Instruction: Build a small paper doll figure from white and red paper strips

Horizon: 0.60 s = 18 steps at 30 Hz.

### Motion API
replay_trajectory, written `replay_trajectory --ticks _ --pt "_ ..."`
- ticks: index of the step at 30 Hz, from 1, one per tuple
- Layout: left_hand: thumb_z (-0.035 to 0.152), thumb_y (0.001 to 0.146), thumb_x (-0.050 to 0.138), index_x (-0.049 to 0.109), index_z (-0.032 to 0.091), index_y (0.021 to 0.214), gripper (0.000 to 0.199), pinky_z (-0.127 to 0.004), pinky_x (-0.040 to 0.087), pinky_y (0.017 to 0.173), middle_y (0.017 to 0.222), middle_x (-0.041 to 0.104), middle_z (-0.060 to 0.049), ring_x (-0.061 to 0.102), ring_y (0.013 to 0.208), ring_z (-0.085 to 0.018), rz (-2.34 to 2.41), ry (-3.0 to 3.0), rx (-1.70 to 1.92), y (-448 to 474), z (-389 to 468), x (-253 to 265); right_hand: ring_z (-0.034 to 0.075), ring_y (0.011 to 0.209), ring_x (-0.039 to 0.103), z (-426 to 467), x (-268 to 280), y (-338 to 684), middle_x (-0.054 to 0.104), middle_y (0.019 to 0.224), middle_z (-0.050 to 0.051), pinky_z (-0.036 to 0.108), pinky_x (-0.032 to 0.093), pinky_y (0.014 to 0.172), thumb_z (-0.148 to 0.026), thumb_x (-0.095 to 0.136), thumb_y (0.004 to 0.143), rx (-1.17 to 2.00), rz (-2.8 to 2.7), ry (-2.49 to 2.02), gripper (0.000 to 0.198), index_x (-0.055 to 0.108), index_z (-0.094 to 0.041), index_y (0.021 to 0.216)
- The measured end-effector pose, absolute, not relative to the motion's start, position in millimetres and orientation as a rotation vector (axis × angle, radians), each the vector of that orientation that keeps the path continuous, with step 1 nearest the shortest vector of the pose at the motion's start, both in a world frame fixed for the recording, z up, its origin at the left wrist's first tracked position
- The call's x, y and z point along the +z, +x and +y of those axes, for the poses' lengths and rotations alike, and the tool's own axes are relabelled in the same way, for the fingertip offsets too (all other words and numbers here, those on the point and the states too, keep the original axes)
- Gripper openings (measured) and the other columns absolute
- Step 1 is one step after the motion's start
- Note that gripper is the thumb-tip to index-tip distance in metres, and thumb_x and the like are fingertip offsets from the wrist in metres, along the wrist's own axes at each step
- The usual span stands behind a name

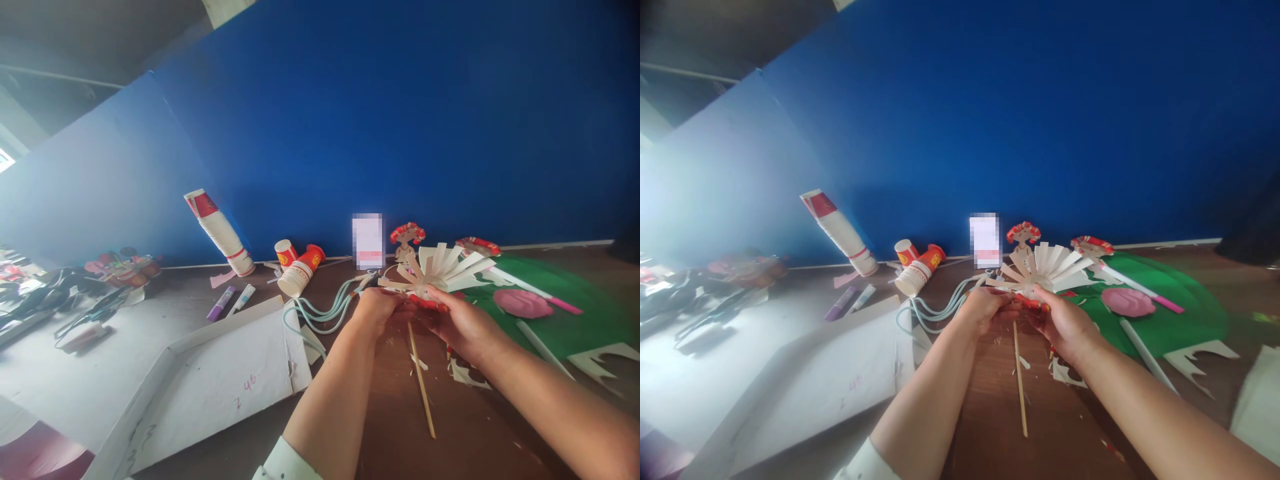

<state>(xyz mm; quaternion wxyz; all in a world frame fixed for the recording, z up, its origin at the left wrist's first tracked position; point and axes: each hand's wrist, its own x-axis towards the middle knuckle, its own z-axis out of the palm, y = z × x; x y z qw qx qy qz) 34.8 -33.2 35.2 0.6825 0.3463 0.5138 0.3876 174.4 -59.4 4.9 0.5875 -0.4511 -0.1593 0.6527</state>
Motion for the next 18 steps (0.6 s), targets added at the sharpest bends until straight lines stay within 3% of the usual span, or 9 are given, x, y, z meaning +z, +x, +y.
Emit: replay_trajectory --ticks 7,18 --pt "0.003 0.084 0.069 0.070 0.003 0.079 0.005 -0.017 0.057 0.052 0.058 0.066 -0.005 0.065 0.053 -0.011 1.177 0.796 0.860 36.3 -32.9 35.2 0.012 0.056 0.067 -58.2 2.8 173.9 0.075 0.073 0.004 0.019 0.055 0.049 -0.019 0.061 0.092 1.527 -0.387 -1.041 0.014 0.075 -0.019 0.087" --pt "0.007 0.078 0.075 0.066 0.007 0.069 0.013 -0.017 0.054 0.048 0.056 0.063 -0.002 0.059 0.048 -0.008 1.198 0.809 0.882 36.9 -30.7 33.3 0.012 0.056 0.066 -62.2 8.8 169.6 0.076 0.075 0.004 0.019 0.052 0.044 -0.018 0.060 0.091 1.550 -0.411 -1.052 0.017 0.073 -0.019 0.080"
